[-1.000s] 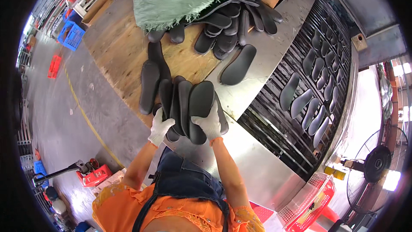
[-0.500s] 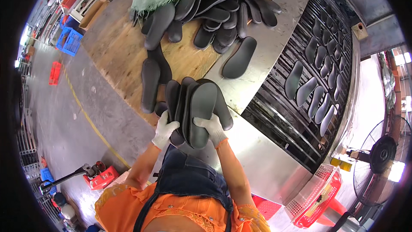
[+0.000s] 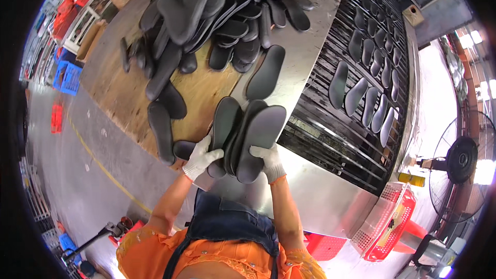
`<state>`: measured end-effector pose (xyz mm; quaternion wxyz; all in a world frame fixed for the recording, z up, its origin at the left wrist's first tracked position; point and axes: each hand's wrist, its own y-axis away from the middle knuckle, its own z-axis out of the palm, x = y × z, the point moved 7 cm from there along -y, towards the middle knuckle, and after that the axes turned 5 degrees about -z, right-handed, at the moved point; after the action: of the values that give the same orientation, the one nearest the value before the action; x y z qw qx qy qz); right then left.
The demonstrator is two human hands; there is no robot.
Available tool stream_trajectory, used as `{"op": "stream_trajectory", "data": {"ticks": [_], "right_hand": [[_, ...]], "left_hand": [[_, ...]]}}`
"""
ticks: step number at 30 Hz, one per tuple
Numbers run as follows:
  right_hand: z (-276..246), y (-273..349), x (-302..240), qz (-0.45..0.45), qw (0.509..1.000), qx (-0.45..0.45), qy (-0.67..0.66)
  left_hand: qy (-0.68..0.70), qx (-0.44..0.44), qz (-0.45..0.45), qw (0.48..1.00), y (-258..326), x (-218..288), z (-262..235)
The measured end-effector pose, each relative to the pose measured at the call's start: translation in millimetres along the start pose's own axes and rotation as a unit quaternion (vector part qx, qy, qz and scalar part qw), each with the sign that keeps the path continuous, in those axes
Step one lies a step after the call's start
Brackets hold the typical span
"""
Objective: The person picks black shoe soles from a large pile on a wooden table and places them onto a metal conveyor belt. The person handles the soles in pairs, arranging them in rows on the moving belt.
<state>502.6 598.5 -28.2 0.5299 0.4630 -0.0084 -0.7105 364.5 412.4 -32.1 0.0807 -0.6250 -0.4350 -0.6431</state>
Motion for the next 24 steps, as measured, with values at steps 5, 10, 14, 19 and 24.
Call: {"op": "stream_trajectory", "data": {"ticks": [5, 10, 14, 19, 24], "right_hand": [[-65, 21, -33, -0.098, 0.993, 0.032, -0.061], [-102, 56, -46, -0.097, 0.987, 0.107, -0.072], [-130, 77, -42, -0.101, 0.98, 0.148, -0.085], [-159, 83, -45, -0.099, 0.972, 0.194, -0.086], [-206, 90, -76, -0.117, 0.961, 0.233, -0.088]], "left_hand": [[0.001, -0.055, 0.024, 0.998, -81, 64, 29], [-0.209, 0.093, 0.16, 0.96, -188, 114, 59], [-0.303, 0.027, 0.106, 0.947, -225, 125, 89], [-0.203, -0.007, 0.075, 0.976, -228, 103, 91], [-0.137, -0.038, 0.061, 0.988, -149, 104, 133]]}}
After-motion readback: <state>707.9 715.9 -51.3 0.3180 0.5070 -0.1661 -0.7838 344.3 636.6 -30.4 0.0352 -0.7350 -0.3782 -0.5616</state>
